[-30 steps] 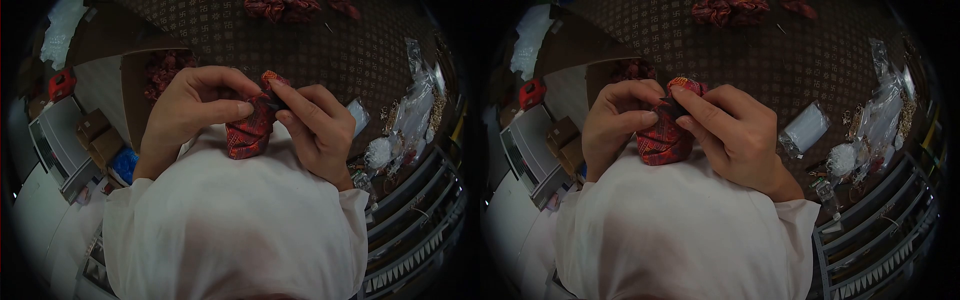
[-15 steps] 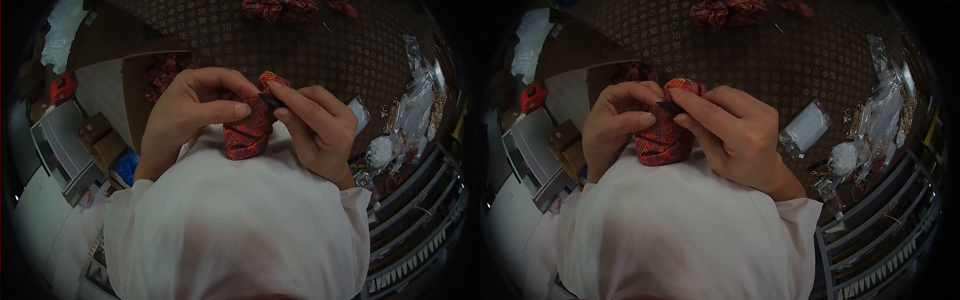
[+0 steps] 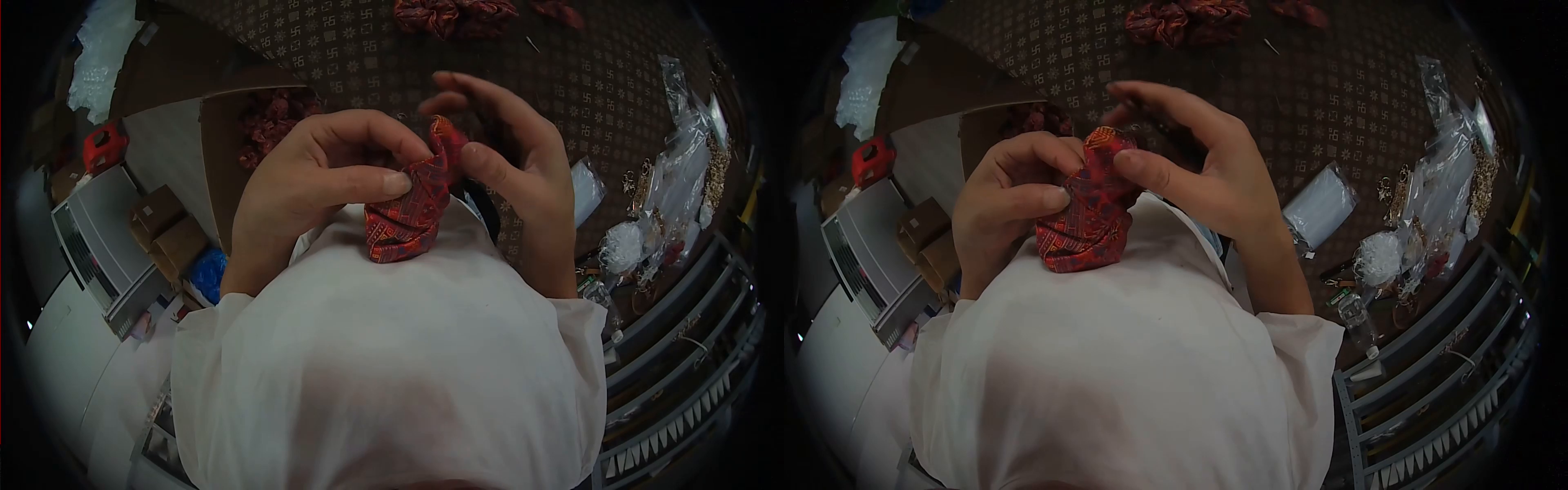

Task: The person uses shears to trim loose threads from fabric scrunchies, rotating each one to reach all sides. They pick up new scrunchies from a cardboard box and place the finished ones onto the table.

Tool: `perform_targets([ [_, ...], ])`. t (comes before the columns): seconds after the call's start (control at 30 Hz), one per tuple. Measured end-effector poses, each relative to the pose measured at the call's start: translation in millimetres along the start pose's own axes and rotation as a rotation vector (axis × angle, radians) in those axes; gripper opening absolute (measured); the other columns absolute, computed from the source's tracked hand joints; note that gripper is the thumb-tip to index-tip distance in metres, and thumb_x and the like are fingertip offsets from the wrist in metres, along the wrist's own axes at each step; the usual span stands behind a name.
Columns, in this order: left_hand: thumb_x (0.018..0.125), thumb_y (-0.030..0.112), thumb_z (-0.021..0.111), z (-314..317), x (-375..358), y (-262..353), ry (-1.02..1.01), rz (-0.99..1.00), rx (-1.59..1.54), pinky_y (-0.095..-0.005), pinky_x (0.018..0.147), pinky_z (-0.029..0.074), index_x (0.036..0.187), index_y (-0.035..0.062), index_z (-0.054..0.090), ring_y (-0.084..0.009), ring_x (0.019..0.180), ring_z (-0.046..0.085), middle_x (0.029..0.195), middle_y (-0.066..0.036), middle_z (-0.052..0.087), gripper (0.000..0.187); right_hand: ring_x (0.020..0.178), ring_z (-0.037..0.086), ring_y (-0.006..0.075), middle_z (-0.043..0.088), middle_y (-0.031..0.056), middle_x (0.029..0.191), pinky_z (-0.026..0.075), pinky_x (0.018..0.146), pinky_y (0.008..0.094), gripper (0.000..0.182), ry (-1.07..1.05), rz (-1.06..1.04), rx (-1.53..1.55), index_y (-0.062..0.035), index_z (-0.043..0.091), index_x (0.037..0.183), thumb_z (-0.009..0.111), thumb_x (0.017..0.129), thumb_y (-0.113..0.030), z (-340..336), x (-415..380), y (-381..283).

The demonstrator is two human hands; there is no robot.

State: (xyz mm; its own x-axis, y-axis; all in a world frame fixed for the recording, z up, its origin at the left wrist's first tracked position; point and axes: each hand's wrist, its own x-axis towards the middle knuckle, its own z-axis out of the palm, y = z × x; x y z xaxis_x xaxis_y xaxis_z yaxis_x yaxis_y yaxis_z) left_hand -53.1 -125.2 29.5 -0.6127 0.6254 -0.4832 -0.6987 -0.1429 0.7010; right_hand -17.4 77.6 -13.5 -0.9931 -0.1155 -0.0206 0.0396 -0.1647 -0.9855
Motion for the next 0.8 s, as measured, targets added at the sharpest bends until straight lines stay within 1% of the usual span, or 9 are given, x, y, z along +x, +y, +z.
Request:
perform_targets([
  [0.03,0.075,-0.002,0.061,0,0,0,-0.022,-0.004,-0.013,-0.025,0.078,0.049,0.098,-0.0011,0.062,-0.0129,0.083,0.061,0.089,-0.008,0.064,0.024,0.088,0.059,0.0133,0.063,0.0105,0.095,0.046,0.075,0.024,0.04,-0.108,0.083,0.094,0.0024,0.058,0.109,0.07,0.075,-0.015,-1,1,0],
  [0.07,0.075,-0.002,0.061,-1,0,1,-0.021,-0.003,-0.012,-0.025,0.078,0.049,0.098,-0.0011,0.062,-0.0129,0.083,0.061,0.089,-0.008,0.064,0.024,0.088,0.059,0.0133,0.063,0.0105,0.095,0.046,0.075,0.024,0.04,-0.109,0.082,0.095,0.0024,0.058,0.109,0.07,0.075,-0.015,-2,0,-2],
  [0.13,0.076,-0.001,0.06,-2,-1,2,-0.003,0.038,0.05,-0.0256,0.079,0.049,0.098,-0.0018,0.061,-0.0129,0.084,0.061,0.089,-0.008,0.063,0.022,0.08,0.06,0.0107,0.063,0.0074,0.089,0.048,0.072,0.0226,0.032,-0.056,0.268,0.285,0.0016,0.06,0.101,0.071,0.072,-0.008,-1,-4,-9],
  [0.23,0.077,0.0,0.061,1,2,2,0.085,0.171,0.268,-0.0246,0.077,0.05,0.097,-0.0018,0.061,-0.0119,0.082,0.061,0.088,-0.007,0.063,0.021,0.074,0.059,0.0083,0.063,0.0042,0.082,0.048,0.066,0.0198,0.024,0.075,0.312,0.137,0.0014,0.061,0.092,0.071,0.07,-0.004,3,-5,-17],
  [0.37,0.078,0.003,0.063,5,6,2,-0.007,0.308,0.455,-0.0225,0.07,0.05,0.096,-0.0013,0.061,-0.0108,0.078,0.061,0.085,-0.005,0.063,0.019,0.072,0.058,0.0069,0.062,0.0027,0.077,0.047,0.063,0.0191,0.023,0.071,0.21,0.025,0.0017,0.06,0.089,0.071,0.071,-0.004,10,-10,-13],
  [0.43,0.079,0.005,0.064,5,8,3,0.101,0.297,0.649,-0.0212,0.069,0.048,0.096,-0.0005,0.062,-0.0099,0.077,0.059,0.085,-0.004,0.062,0.017,0.066,0.055,0.0056,0.06,0.0014,0.071,0.044,0.059,0.0178,0.021,0.184,0.189,0.134,0.0007,0.06,0.087,0.071,0.07,-0.004,17,-10,-19],
  [0.57,0.081,0.007,0.064,0,6,4,0.067,0.231,0.38,-0.0218,0.071,0.047,0.095,-0.0001,0.062,-0.0096,0.08,0.058,0.085,-0.004,0.059,0.016,0.062,0.053,0.0053,0.058,0.0012,0.069,0.041,0.056,0.0172,0.019,0.116,0.259,0.378,-0.0005,0.059,0.084,0.071,0.07,-0.002,5,-13,-12],
  [0.67,0.08,0.006,0.063,-1,4,0,0.04,0.311,0.419,-0.0222,0.071,0.046,0.095,0.0005,0.063,-0.0096,0.082,0.057,0.086,-0.004,0.058,0.015,0.06,0.052,0.0057,0.057,0.0016,0.068,0.04,0.055,0.0171,0.017,0.025,0.221,0.381,-0.0009,0.058,0.082,0.07,0.07,-0.002,4,-14,-7],
  [0.8,0.078,0.004,0.064,8,2,3,0.078,0.43,0.678,-0.0214,0.066,0.045,0.095,0.0008,0.063,-0.0093,0.078,0.056,0.083,-0.004,0.057,0.017,0.06,0.052,0.0059,0.057,0.002,0.067,0.04,0.055,0.0176,0.016,0.001,0.198,0.404,0.0002,0.058,0.081,0.07,0.071,-0.002,6,-14,-10],
])
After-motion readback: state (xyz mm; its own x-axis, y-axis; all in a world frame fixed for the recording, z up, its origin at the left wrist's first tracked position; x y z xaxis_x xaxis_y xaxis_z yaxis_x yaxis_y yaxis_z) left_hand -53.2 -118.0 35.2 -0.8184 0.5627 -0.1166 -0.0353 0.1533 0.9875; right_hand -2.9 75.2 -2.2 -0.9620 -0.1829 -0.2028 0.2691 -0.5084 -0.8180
